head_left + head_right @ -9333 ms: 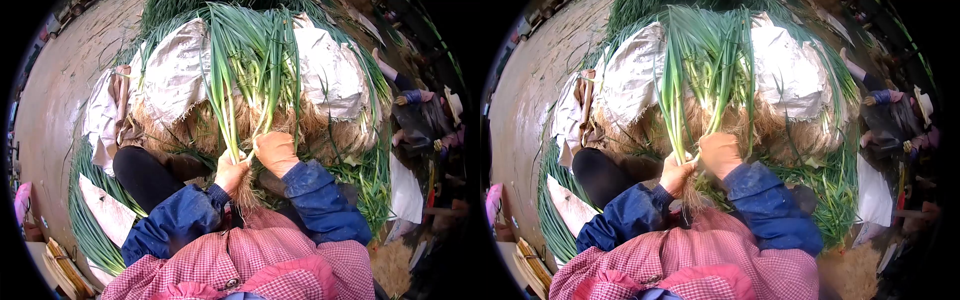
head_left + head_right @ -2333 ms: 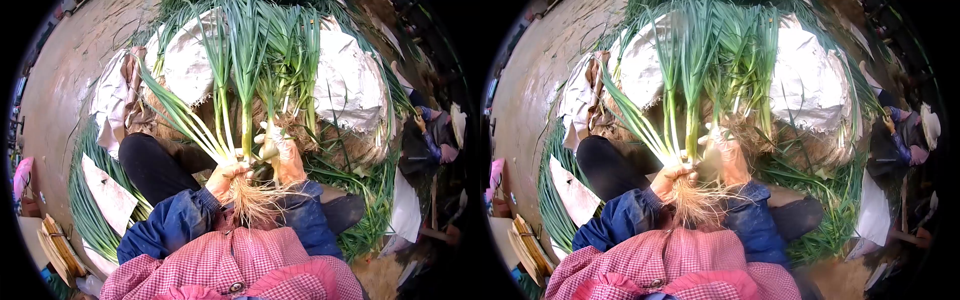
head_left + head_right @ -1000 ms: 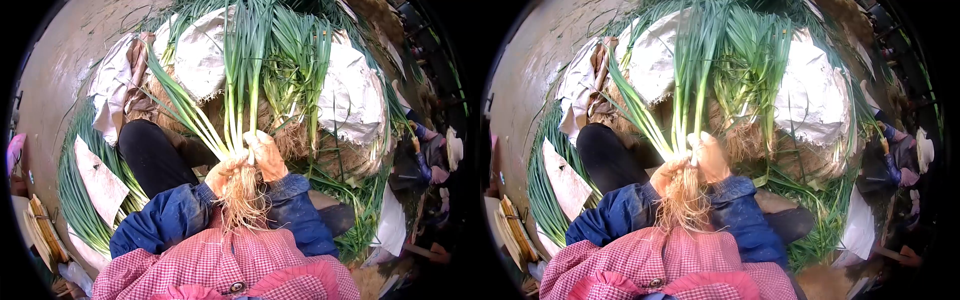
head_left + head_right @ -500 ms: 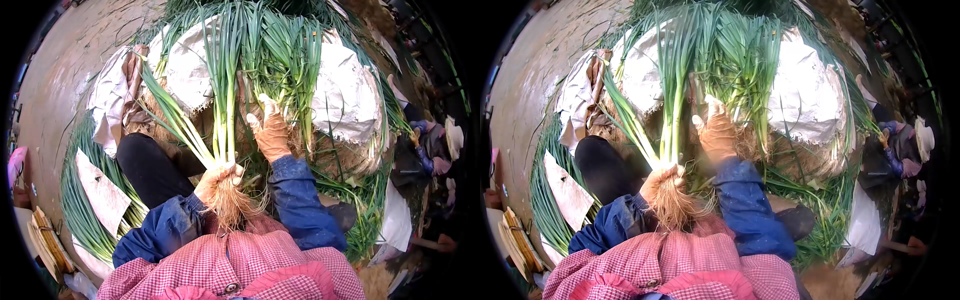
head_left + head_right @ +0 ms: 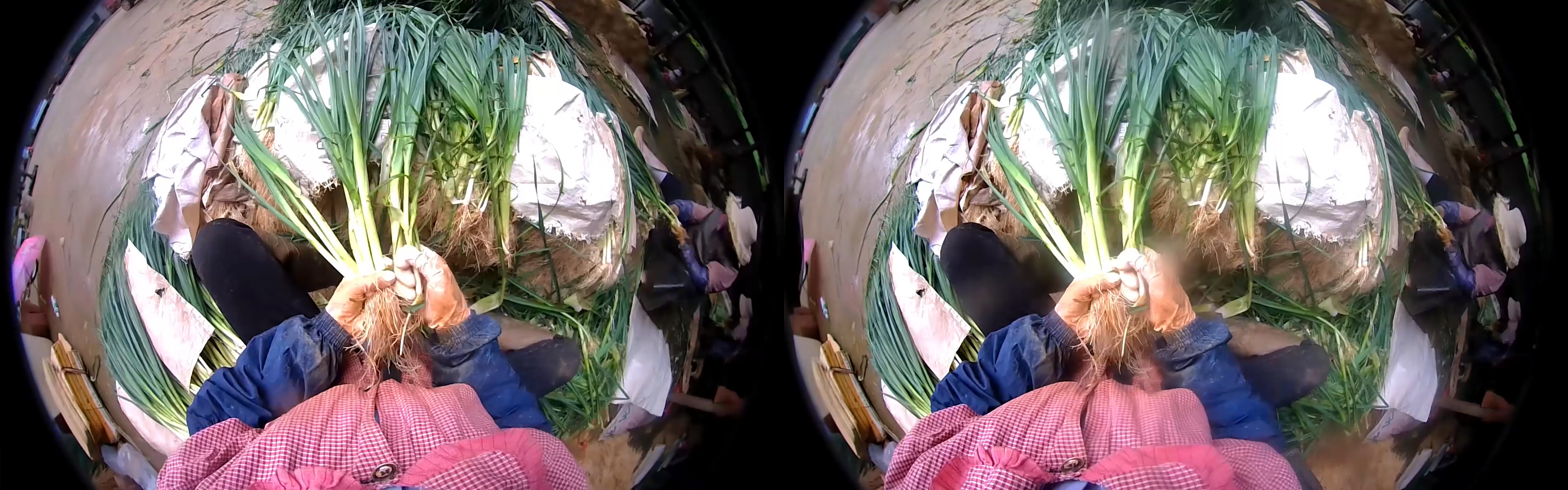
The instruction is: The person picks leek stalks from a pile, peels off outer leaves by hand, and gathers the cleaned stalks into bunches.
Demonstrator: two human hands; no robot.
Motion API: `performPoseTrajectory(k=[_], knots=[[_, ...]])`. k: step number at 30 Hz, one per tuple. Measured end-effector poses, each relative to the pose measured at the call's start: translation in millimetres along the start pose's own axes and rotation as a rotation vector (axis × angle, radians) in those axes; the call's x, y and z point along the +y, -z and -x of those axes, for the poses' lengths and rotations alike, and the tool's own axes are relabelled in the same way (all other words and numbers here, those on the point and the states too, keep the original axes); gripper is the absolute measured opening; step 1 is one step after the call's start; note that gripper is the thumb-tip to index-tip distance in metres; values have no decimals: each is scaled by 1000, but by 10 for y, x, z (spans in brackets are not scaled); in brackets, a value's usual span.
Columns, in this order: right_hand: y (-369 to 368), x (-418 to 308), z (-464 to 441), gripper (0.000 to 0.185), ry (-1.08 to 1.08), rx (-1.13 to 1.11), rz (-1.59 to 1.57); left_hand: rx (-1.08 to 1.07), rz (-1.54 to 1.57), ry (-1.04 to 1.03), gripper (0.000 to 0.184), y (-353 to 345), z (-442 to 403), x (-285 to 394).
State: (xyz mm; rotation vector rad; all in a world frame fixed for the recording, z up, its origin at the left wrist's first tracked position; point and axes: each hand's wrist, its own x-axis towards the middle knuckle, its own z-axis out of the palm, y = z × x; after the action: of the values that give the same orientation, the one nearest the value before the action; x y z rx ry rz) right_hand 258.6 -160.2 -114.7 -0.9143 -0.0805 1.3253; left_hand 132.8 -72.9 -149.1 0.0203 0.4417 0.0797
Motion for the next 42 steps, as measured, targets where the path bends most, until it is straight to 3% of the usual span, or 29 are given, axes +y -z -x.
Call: performPoseTrajectory(k=[1, 3, 5, 6, 8, 10, 12, 13, 15, 19, 20, 21, 22, 24, 26, 27, 28, 29, 30, 31, 32, 34, 35, 36, 37, 38, 39, 41, 42], knots=[[-48, -50, 67, 22, 28, -57, -86, 3, 1, -5, 33, -4, 9, 14], [52, -195, 172, 20, 469, 140, 71, -34, 69, -25, 38, -36, 24, 25], [213, -630, 277, 26, 795, -23, -304, -28, 46, -51, 41, -123, 63, 59], [451, -737, 309, 21, 805, 100, -330, -61, 66, -30, 41, -118, 78, 83], [391, -674, 208, 16, 622, 339, -77, -94, 100, -30, 41, -172, 71, 55], [584, -321, -245, 34, 520, 80, 143, -107, 132, -17, 41, -247, 122, -30], [442, -149, -555, 31, 323, 351, 553, -18, 134, -11, 36, -363, 230, -76], [383, -89, -629, 31, 333, 337, 539, -70, 101, -33, 35, -200, 206, -72], [219, -40, -805, 34, 231, -16, 494, -167, 115, -37, 37, -144, 229, -25], [251, 111, -545, 34, 266, 207, 395, -174, 107, -41, 39, -55, 185, -149], [557, 354, -680, 31, 406, 477, 690, -165, 55, -34, 38, -1, 155, -187], [693, 464, -633, 28, 428, 522, 831, -108, 40, -38, 33, -114, 146, -184], [780, 519, -575, 25, 419, 527, 788, -94, 41, -61, 29, -89, 77, -211], [734, 494, -323, 20, 430, 453, 355, -6, -9, -135, 28, -226, 56, -207], [363, 220, 117, 19, 566, 488, 79, -101, 15, 4, 27, -346, 65, -148], [376, 115, 295, 19, 599, 482, 75, -95, 1, 5, 25, -318, 1, -155], [436, -25, 491, 19, 639, 482, 70, 58, -37, 8, 24, -366, -18, -167], [464, -235, 739, 21, 735, 463, 58, -37, 54, 78, 24, -302, -69, -157], [601, -451, 1001, 25, 808, 545, 133, -128, 149, 150, 25, -221, -94, -166], [854, -672, 1255, 26, 850, 665, 192, -142, 117, 90, 26, -250, -73, -174], [1227, -895, 1615, 27, 742, 673, 282, -140, 115, 93, 26, -228, -75, -157], [2003, -1142, 2227, 30, 510, 1159, 991, -100, 110, 172, 26, -177, -75, -120], [2093, -1138, 2343, 30, 525, 1140, 1004, -146, 117, 156, 26, -210, -80, -122], [2169, -1149, 2416, 37, 573, 1282, 1057, -104, 41, 32, 27, -250, -67, -161], [2243, -1149, 2386, 48, 615, 1425, 1095, -118, 49, 59, 28, -224, -86, -155], [2233, -1014, 2101, 52, 773, 1059, 955, -122, 50, 98, 29, -166, -91, -154], [1052, -983, 1610, 57, 509, 925, 820, 44, -27, -13, 30, -152, -114, -177], [586, -593, 883, 58, 322, 292, 653, 20, 49, 24, 31, -187, -54, -207], [573, -310, 549, 46, 142, 56, 471, 15, 56, 42, 31, -201, -31, -206]])
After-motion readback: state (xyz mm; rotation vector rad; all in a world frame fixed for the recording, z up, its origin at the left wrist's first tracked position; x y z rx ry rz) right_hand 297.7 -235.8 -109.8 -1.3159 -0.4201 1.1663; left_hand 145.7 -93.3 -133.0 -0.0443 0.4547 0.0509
